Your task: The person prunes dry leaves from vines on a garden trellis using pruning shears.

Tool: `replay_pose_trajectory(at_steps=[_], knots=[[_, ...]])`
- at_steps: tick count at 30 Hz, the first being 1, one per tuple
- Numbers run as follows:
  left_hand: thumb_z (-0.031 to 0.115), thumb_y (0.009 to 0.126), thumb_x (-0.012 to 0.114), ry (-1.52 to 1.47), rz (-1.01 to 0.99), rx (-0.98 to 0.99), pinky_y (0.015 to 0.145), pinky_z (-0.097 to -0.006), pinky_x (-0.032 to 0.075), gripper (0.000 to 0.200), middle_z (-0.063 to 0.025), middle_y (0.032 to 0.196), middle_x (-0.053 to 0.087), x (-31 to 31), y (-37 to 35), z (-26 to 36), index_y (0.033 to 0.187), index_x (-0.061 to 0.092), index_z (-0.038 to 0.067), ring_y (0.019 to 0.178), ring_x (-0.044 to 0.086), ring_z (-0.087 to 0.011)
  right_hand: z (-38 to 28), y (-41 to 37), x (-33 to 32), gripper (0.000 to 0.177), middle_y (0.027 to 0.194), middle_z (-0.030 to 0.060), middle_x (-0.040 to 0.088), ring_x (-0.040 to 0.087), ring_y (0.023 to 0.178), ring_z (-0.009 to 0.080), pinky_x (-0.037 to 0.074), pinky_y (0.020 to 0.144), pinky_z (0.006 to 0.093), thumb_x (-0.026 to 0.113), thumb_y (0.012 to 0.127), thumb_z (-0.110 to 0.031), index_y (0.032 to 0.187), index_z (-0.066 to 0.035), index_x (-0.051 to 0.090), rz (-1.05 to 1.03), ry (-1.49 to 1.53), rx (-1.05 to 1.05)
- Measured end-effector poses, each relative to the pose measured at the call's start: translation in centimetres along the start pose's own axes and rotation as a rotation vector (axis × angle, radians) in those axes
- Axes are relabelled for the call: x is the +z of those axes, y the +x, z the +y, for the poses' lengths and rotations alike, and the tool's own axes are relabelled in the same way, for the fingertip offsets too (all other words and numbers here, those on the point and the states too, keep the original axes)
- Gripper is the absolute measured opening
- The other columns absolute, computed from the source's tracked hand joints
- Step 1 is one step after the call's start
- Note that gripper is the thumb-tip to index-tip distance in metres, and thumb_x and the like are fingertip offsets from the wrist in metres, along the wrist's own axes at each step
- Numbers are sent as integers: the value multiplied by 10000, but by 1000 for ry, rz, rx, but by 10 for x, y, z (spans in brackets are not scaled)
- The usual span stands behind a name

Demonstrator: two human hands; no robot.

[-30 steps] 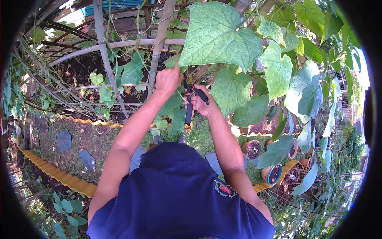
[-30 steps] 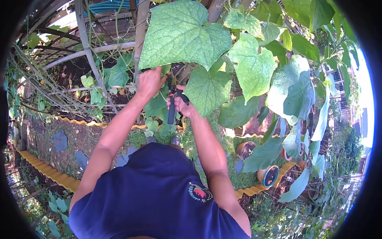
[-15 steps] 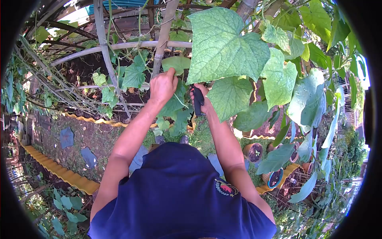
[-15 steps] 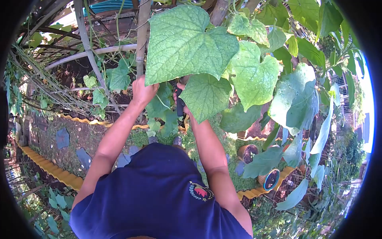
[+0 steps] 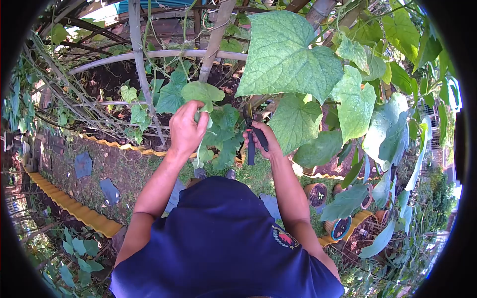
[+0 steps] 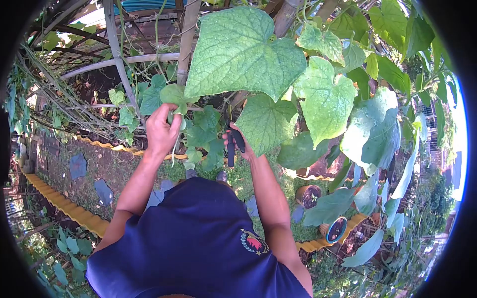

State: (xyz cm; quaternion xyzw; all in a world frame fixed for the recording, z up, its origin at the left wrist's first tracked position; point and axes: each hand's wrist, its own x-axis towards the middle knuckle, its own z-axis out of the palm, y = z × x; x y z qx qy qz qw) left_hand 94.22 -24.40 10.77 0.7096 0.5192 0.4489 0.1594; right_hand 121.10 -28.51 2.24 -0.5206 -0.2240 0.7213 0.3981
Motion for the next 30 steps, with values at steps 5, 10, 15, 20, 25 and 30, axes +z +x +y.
replay_pose_trajectory(at_steps=[5, 10, 15, 20, 25, 30], knots=[[110, 815, 641, 31, 21, -62, 693, -432, 524, 138, -170, 851, 688, 5, 24, -4, 925, 647, 28, 779, 675, -361, -10, -12, 12, 567, 929, 180, 685, 689, 770, 269, 574, 749, 423, 462, 954, -446, 1272, 18, 535, -399, 169, 128], [115, 829, 635, 47, 12, -95, 665, -418, 520, 145, -179, 858, 688, 0, 22, -8, 941, 649, 24, 750, 673, -362, 5, 14, 39, 597, 1008, 183, 679, 689, 861, 282, 562, 820, 439, 397, 968, -461, 1315, 12, 510, -566, 270, 257], [100, 828, 647, 69, 44, -116, 621, -394, 499, 136, -167, 830, 685, -7, 18, -15, 939, 655, 23, 681, 658, -330, 9, 36, 63, 586, 985, 159, 676, 675, 849, 259, 555, 822, 423, 430, 954, -487, 1271, -9, 544, -601, 257, 266], [110, 807, 666, 199, 79, -204, 556, -408, 472, 112, -159, 709, 650, -24, 6, -14, 883, 639, 33, 565, 617, -309, 4, 36, 81, 519, 934, 159, 673, 674, 764, 241, 555, 752, 389, 537, 918, -499, 1116, -21, 582, -427, 88, 233], [158, 785, 658, 367, 104, -301, 499, -431, 437, 123, -135, 525, 553, -33, -29, -30, 842, 617, 57, 458, 557, -298, 5, 21, 76, 463, 919, 161, 675, 681, 736, 230, 558, 706, 380, 614, 903, -429, 1059, 5, 572, -370, 4, 176], [154, 782, 653, 351, 52, -420, 500, -434, 427, 122, -131, 525, 551, -36, -45, -33, 838, 617, 52, 449, 544, -284, 3, 32, 80, 397, 860, 134, 668, 658, 658, 193, 547, 594, 315, 650, 895, -376, 1061, -20, 586, -335, -53, 145]])
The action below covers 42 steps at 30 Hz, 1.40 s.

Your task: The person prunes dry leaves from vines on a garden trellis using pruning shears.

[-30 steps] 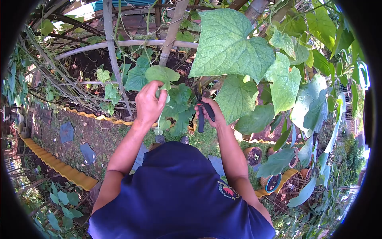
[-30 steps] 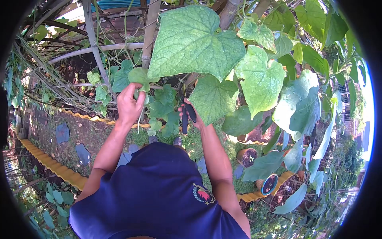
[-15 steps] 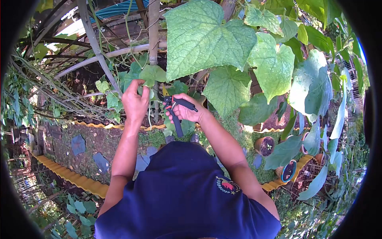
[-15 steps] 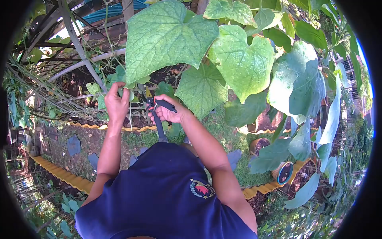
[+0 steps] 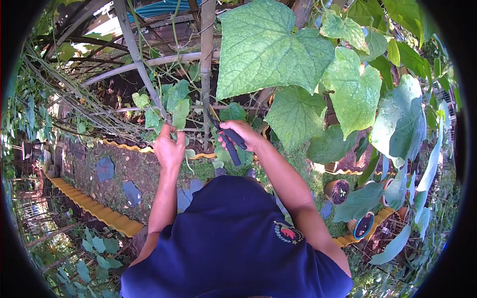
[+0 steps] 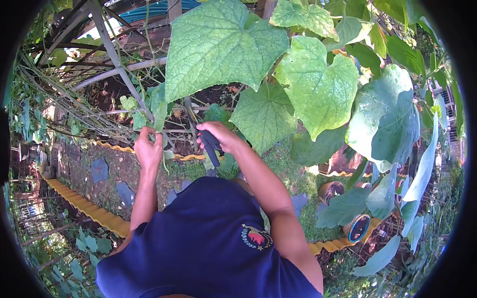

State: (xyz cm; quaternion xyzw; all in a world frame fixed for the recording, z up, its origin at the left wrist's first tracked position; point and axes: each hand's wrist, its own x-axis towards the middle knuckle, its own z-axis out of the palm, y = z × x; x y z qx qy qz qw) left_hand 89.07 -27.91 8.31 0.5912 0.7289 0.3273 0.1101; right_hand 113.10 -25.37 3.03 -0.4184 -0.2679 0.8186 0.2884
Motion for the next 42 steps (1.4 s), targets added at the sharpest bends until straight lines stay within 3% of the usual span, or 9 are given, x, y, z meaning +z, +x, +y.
replay_pose_trajectory(at_steps=[11, 14, 15, 19, 20, 25, 32, 35, 42], knots=[[155, 791, 652, -48, -55, 12, 521, -455, 436, 126, -172, 571, 585, 3, -11, -1, 846, 613, 49, 490, 574, -339, -7, 2, -5, 334, 748, 31, 628, 590, 595, 98, 474, 504, 242, 705, 879, -305, 1053, -25, 649, 92, -161, -105], [157, 793, 655, -140, -295, 48, 515, -435, 429, 130, -164, 562, 570, -10, -20, 14, 851, 612, 49, 469, 557, -293, 9, -28, -28, 336, 766, 64, 644, 613, 597, 129, 503, 513, 265, 699, 875, -292, 1041, -8, 633, 100, -51, -41], [136, 809, 664, -213, -430, 25, 522, -324, 401, 137, -86, 661, 604, -9, -20, 12, 857, 607, 21, 528, 482, -128, 17, -39, -35, 331, 774, 75, 647, 618, 596, 138, 510, 514, 271, 695, 876, -293, 1025, -6, 626, 108, -13, -24], [152, 831, 661, -289, -596, 15, 622, -322, 454, 159, -96, 716, 631, 11, 1, 48, 860, 602, 8, 633, 544, -130, 56, -76, -74, 316, 821, 110, 658, 636, 629, 186, 523, 556, 316, 653, 892, -313, 1022, -30, 603, 168, 85, 59], [213, 816, 666, -416, -483, 110, 536, -369, 433, 192, -122, 571, 560, 43, 8, 40, 881, 619, 39, 485, 522, -184, 66, -85, -80, 316, 824, 120, 661, 637, 622, 188, 531, 556, 317, 664, 884, -303, 1017, -23, 600, 192, 136, 68], [269, 781, 704, -543, -316, 86, 747, -461, 508, 283, -218, 804, 678, 147, 70, 74, 919, 647, 29, 818, 671, -396, 105, -124, -96, 323, 844, 130, 663, 635, 683, 228, 526, 666, 355, 597, 904, -342, 1022, -42, 604, 274, 231, 92], [349, 875, 599, -469, -311, -363, 955, -454, 474, 412, -208, 1192, 647, 220, 139, 112, 1188, 597, 82, 1104, 619, -399, 138, -151, -100, 403, 863, 136, 674, 632, 704, 231, 527, 706, 357, 603, 895, -356, 1124, -25, 601, 367, 347, 69], [332, 895, 567, -537, -83, -358, 1007, -471, 445, 513, -298, 1210, 612, 242, 142, 120, 1235, 573, -52, 1148, 585, -437, 137, -155, -90, 355, 864, 124, 669, 635, 719, 223, 527, 706, 343, 644, 881, -358, 1036, -42, 599, 374, 351, 62], [119, 909, 611, -905, -409, -226, 1038, -349, 449, 439, -206, 1254, 622, 229, 97, 88, 1307, 534, -51, 1168, 604, -294, 141, -157, -86, 354, 856, 125, 675, 645, 711, 229, 537, 701, 345, 621, 901, -378, 1015, -42, 603, 429, 301, 122]])
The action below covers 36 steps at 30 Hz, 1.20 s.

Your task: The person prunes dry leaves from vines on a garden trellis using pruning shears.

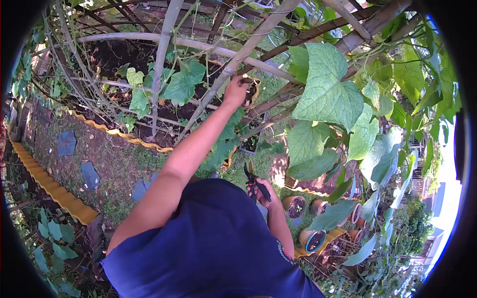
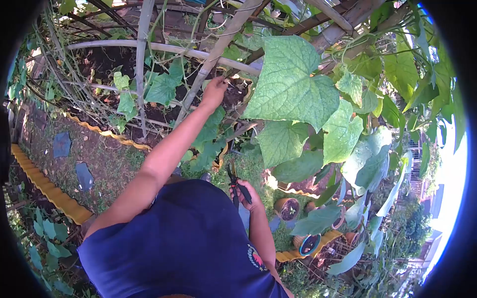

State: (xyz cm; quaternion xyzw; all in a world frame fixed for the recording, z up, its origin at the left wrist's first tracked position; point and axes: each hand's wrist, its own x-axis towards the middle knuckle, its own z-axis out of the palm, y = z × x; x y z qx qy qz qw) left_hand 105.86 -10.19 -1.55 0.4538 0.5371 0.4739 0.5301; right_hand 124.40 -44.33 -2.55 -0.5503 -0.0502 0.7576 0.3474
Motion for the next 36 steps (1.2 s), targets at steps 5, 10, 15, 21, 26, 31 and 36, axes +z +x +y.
replay_pose_trajectory(at_steps=[5, 10, 15, 21, 26, 31, 36], knots=[[98, 982, 563, -425, -378, 2, 686, -273, 557, 166, -102, 914, 684, -88, -112, 7, 1088, 640, -4, 775, 689, -151, -5, -5, -3, 367, 852, 126, 686, 660, 708, 238, 544, 703, 359, 620, 901, -391, 1009, -41, 600, 13, -60, 78], [202, 1000, 569, -192, -216, -321, 547, -264, 524, 196, -52, 761, 668, -212, -173, -109, 1079, 643, 39, 603, 644, -117, -4, -8, 4, 332, 861, 123, 687, 656, 705, 246, 544, 693, 375, 595, 906, -379, 1037, -75, 610, 11, -59, 85], [119, 829, 667, 694, 215, -145, 669, -356, 559, 371, -145, 890, 704, -314, -266, -299, 1185, 616, 25, 785, 687, -206, 1, 0, 18, 345, 861, 127, 687, 658, 708, 247, 546, 690, 384, 592, 909, -383, 1046, -67, 607, 2, -85, 156], [264, 834, 632, 999, -615, -541, 882, -441, 528, 362, -203, 1118, 679, -327, -425, -385, 1119, 668, 45, 1018, 653, -364, 16, 2, 15, 396, 896, 140, 689, 666, 730, 250, 559, 700, 390, 589, 910, -400, 1096, -50, 595, -55, -164, 155], [292, 868, 621, 840, -762, -432, 843, -429, 529, 356, -154, 1070, 693, -278, -499, -382, 1113, 665, 38, 974, 662, -321, 29, -4, -14, 486, 931, 152, 694, 683, 799, 272, 562, 772, 409, 565, 908, -437, 1178, -33, 585, -108, -84, 161], [315, 884, 623, 141, -330, -792, 822, -418, 522, 390, -110, 1058, 692, -239, -505, -315, 1161, 641, 41, 963, 654, -283, 35, -24, -67, 592, 1028, 178, 678, 664, 942, 326, 507, 935, 513, 529, 903, -430, 1311, -2, 534, -272, 80, 92], [327, 892, 645, 217, -350, -1082, 868, -414, 503, 467, -90, 1186, 643, -208, -485, -262, 1257, 585, 42, 1054, 619, -263, 58, -63, -126, 629, 1093, 185, 646, 634, 1022, 355, 454, 1004, 570, 533, 882, -404, 1345, 19, 489, -411, 289, 38]])
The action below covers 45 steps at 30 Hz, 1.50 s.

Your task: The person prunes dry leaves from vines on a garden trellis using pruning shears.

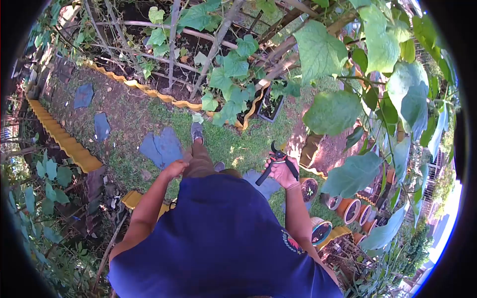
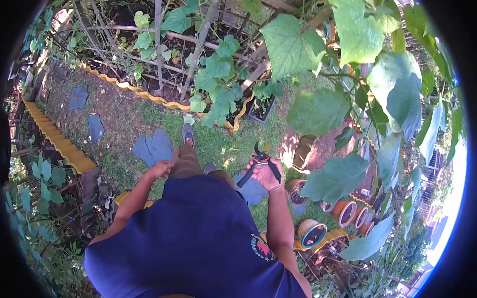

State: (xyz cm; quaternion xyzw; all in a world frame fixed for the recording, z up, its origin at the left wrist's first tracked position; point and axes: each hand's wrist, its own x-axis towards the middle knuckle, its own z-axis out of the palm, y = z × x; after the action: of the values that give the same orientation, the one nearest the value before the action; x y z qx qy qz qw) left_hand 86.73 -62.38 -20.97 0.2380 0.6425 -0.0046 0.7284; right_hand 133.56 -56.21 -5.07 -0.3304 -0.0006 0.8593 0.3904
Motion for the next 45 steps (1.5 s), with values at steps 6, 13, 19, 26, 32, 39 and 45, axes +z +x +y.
replay_pose_trajectory(at_steps=[6, 13, 19, 26, 32, 39, 45], knots=[[372, 858, 685, 617, 113, 506, 1048, -409, 421, 499, -164, 1299, 587, 85, -47, -14, 1227, 603, 45, 1214, 565, -300, 47, -40, -104, 523, 874, 113, 639, 645, 777, 215, 549, 733, 336, 600, 699, -35, 1208, 65, 537, 433, -653, 223], [264, 841, 665, 785, 211, 459, 1035, -428, 418, 303, -153, 1162, 614, 102, -61, -41, 1088, 642, 91, 1159, 565, -332, 158, -14, -150, 493, 984, 211, 708, 683, 969, 365, 537, 847, 421, 753, 703, -303, 1099, -25, 660, 470, -1792, 490], [151, 855, 605, 726, 330, 681, 889, -475, 489, 153, -194, 971, 641, 74, -37, -122, 998, 624, 100, 972, 618, -379, 201, 6, -152, 545, 1085, 257, 667, 649, 1020, 431, 519, 885, 503, 671, 766, -255, 1275, -111, 544, 346, -1922, 510], [132, 877, 581, 638, 258, 427, 822, -506, 502, 124, -208, 935, 664, 42, -49, -119, 987, 582, 75, 899, 641, -404, 204, 12, -77, 487, 1058, 265, 654, 639, 1013, 450, 518, 860, 532, 635, 769, -163, 1243, -123, 534, 304, -1998, 669], [147, 861, 641, 121, -458, 70, 839, -378, 519, 263, -156, 978, 692, 27, -42, -149, 1107, 650, 56, 899, 669, -293, 207, -26, -127, 482, 1110, 213, 681, 653, 1014, 306, 514, 854, 427, 676, 777, -181, 1238, -58, 605, 9, -1469, 887], [155, 939, 563, 131, -778, 486, 853, -330, 512, 316, -101, 1104, 677, 53, 16, -217, 1215, 624, 16, 990, 635, -171, 185, -25, -152, 439, 1002, 102, 684, 617, 940, 198, 484, 833, 350, 689, 783, -167, 1195, -30, 622, -41, -1153, 911], [221, 958, 553, 508, -930, -223, 801, -346, 522, 311, -116, 1000, 681, 61, 90, -124, 1206, 598, 38, 869, 659, -215, 165, 76, -213, 300, 847, 20, 623, 611, 779, 112, 483, 736, 278, 666, 836, -173, 1100, -63, 576, 153, -731, 939]])
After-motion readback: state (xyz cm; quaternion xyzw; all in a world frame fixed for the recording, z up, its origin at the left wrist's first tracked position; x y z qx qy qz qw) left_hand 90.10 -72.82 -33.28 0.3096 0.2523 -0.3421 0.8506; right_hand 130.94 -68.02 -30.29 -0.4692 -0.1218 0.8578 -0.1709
